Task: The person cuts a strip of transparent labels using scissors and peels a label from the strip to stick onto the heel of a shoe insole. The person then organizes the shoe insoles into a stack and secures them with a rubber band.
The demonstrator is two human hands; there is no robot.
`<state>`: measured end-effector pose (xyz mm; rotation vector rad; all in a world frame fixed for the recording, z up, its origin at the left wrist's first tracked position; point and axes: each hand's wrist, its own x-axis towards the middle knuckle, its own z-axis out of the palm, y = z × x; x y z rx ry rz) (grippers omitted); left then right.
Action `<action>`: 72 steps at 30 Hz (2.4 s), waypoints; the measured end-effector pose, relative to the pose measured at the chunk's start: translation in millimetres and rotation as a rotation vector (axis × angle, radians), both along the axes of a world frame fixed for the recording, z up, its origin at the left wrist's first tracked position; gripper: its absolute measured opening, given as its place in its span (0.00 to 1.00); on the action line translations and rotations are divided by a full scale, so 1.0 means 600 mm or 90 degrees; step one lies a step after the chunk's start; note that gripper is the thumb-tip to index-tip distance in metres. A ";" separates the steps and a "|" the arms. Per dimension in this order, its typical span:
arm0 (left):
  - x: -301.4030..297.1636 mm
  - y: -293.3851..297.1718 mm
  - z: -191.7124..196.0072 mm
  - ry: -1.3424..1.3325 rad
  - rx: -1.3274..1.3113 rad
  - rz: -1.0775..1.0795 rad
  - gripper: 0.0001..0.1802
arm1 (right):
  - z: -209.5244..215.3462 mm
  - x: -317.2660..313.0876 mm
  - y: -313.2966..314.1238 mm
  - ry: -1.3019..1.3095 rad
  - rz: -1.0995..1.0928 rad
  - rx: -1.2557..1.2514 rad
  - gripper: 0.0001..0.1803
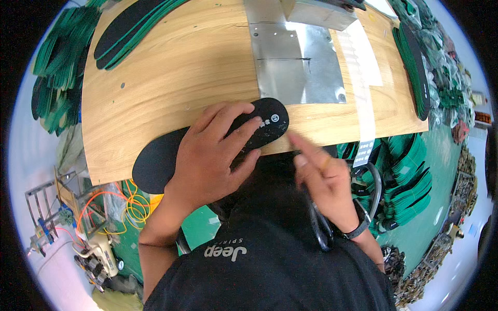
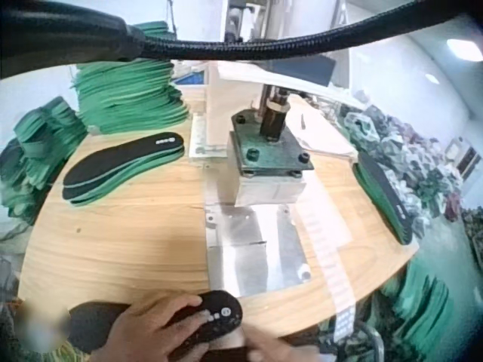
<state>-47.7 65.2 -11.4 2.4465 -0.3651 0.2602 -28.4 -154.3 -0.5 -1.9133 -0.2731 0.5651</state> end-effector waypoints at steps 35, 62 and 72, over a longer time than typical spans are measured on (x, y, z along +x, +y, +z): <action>-0.036 0.127 0.142 -0.115 -0.043 0.109 0.10 | 0.042 0.043 -0.099 -0.305 -0.146 0.018 0.22; 0.305 0.301 0.131 0.379 -0.059 0.175 0.58 | 0.108 0.472 -0.428 -0.369 -0.186 -0.367 0.34; 0.290 0.282 0.153 0.264 0.469 0.211 0.52 | 0.067 0.506 -0.455 -0.177 -0.049 -0.437 0.47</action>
